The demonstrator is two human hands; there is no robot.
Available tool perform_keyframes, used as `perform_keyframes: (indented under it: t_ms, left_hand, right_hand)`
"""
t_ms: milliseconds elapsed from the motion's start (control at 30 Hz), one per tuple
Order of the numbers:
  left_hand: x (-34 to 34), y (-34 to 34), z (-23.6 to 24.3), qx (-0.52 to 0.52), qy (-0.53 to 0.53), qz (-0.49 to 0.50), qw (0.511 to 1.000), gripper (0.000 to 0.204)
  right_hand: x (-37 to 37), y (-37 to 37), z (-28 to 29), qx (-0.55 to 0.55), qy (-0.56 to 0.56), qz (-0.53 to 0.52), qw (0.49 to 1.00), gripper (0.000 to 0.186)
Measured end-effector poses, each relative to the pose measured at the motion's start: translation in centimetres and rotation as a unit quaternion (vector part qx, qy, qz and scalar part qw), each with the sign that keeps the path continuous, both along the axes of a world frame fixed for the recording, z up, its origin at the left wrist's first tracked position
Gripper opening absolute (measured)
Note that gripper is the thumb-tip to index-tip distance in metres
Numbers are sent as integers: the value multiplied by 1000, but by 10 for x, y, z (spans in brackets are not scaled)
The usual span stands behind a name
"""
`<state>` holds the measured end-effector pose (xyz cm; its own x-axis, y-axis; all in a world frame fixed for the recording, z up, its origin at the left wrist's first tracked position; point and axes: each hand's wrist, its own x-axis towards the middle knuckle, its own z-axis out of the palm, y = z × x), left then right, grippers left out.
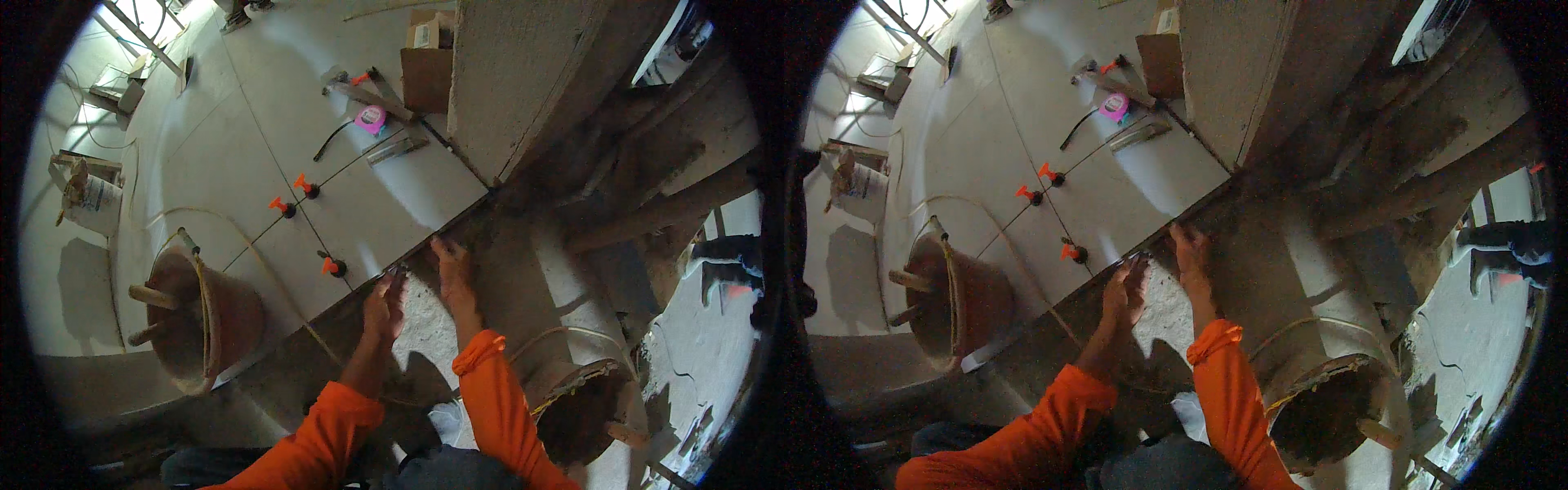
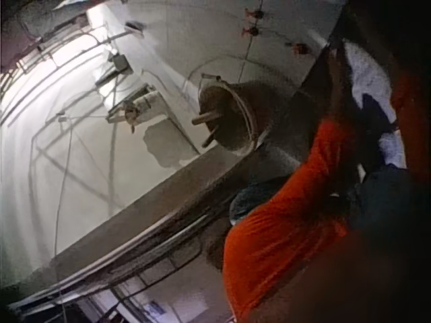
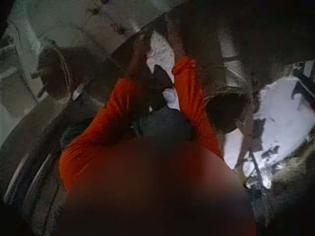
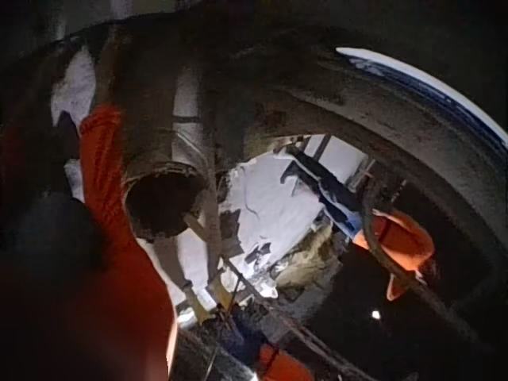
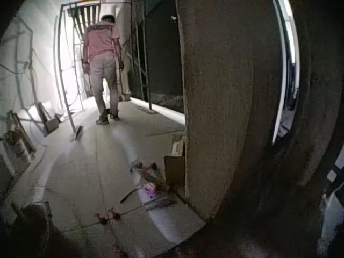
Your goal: The person kneels on the floor and uses a trowel to spread adhesive along the edge of a large floor tile. They then use a small metal tool to scrape and smooth the adhesive in the joint between tiles.
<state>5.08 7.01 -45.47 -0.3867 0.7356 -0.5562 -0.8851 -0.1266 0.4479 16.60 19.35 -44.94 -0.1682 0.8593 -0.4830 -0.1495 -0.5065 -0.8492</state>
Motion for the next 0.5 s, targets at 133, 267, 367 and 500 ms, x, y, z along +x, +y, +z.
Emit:
perform_keyframes:
  t_ms: [133,267,367,500]
  left_hand:
    - [6,-3,-4,23,38,-18,999,41]
    - [8,-2,-6,-17,54,-31,998,51]
    - [13,-1,-5,-34,74,-18,997,63]
    - [16,2,0,-67,85,-4,994,53]
  right_hand:
    - [3,-1,-5,-28,-88,-28,995,72]
    - [17,20,49,-61,-239,178,953,51]
    - [2,51,99,95,-334,230,909,38]
    - [-66,100,141,477,-427,221,736,27]
